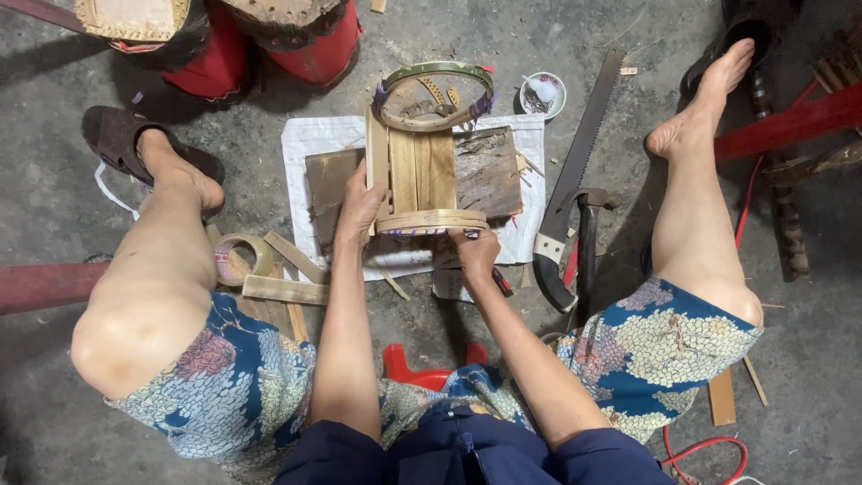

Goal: Assembling a wooden birdcage by hammering small nails into thin wooden slats to secure them to the frame.

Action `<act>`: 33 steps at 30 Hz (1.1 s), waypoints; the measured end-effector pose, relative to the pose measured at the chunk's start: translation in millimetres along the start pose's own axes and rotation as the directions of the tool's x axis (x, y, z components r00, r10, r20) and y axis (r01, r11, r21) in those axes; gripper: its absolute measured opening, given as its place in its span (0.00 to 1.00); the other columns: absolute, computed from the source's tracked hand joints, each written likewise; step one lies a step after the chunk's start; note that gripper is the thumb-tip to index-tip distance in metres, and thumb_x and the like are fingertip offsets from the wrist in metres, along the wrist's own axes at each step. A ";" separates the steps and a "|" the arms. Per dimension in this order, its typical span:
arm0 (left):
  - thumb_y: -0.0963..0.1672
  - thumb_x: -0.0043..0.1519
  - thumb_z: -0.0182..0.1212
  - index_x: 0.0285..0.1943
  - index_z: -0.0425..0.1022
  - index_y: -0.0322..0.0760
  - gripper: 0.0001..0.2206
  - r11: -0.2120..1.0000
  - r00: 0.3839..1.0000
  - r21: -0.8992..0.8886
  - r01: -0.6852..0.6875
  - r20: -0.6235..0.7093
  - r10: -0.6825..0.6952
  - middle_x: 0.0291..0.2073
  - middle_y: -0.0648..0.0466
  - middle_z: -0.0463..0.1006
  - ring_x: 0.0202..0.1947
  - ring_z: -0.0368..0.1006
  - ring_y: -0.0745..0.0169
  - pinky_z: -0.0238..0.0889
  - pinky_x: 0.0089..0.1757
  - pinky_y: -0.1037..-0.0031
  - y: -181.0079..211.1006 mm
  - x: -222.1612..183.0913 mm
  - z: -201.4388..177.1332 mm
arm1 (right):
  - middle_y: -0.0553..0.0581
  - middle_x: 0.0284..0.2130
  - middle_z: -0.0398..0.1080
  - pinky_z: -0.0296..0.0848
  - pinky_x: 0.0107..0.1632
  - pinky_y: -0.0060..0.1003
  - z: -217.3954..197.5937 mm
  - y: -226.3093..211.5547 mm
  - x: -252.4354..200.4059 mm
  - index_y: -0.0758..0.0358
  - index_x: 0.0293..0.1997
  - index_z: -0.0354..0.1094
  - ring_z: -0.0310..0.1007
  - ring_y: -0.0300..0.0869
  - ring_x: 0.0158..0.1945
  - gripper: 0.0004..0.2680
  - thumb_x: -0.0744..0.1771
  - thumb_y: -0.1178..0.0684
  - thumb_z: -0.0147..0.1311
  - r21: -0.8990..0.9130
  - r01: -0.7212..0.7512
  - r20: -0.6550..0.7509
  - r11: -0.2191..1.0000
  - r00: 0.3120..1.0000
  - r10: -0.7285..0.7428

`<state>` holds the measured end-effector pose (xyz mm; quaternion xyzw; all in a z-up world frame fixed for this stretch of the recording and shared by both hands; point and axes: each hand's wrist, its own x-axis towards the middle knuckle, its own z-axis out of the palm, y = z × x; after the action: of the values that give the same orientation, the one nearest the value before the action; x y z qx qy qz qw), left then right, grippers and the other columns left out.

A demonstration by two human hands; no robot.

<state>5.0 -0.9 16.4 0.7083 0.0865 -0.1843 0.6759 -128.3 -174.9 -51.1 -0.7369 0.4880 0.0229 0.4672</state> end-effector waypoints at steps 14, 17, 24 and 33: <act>0.43 0.63 0.62 0.69 0.70 0.41 0.23 0.997 0.999 -0.071 0.030 0.042 -0.027 0.58 0.42 0.75 0.57 0.67 0.52 0.63 0.56 0.49 -1.9 -9.0 -2.7 | 0.67 0.29 0.78 0.75 0.45 0.52 16.7 40.1 20.0 0.65 0.32 0.77 0.78 0.61 0.44 0.14 0.56 0.45 0.69 -0.019 0.000 -0.011 1.000 1.000 0.000; 0.49 0.66 0.65 0.72 0.66 0.42 0.26 0.993 0.997 -0.104 0.059 0.049 -0.054 0.63 0.41 0.71 0.61 0.66 0.50 0.61 0.59 0.49 -11.6 -8.3 -9.8 | 0.68 0.28 0.77 0.74 0.45 0.54 12.2 29.8 14.9 0.66 0.31 0.77 0.78 0.63 0.43 0.13 0.56 0.45 0.68 -0.016 0.010 -0.013 1.000 1.000 -0.010; 0.56 0.71 0.48 0.75 0.58 0.42 0.27 0.933 0.906 -0.340 0.121 -0.346 -0.244 0.65 0.35 0.68 0.67 0.60 0.24 0.50 0.63 0.38 11.7 -40.9 -1.9 | 0.64 0.29 0.78 0.73 0.46 0.50 19.2 43.3 20.1 0.62 0.34 0.78 0.79 0.60 0.44 0.13 0.57 0.45 0.68 0.007 0.021 -0.014 1.000 1.000 -0.021; 0.37 0.58 0.53 0.60 0.69 0.34 0.18 0.884 0.734 -0.317 0.345 -0.496 -0.464 0.43 0.47 0.74 0.32 0.79 0.59 0.73 0.30 0.74 -185.7 -89.4 80.8 | 0.61 0.29 0.78 0.74 0.47 0.49 10.4 28.9 19.5 0.60 0.33 0.77 0.79 0.58 0.43 0.14 0.57 0.42 0.72 -0.003 0.062 -0.009 0.998 0.998 -0.062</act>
<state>-157.7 -56.2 -123.1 0.6213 0.4509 -0.1026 0.6326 -135.1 -183.7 -85.8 -0.7525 0.4670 0.0058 0.4644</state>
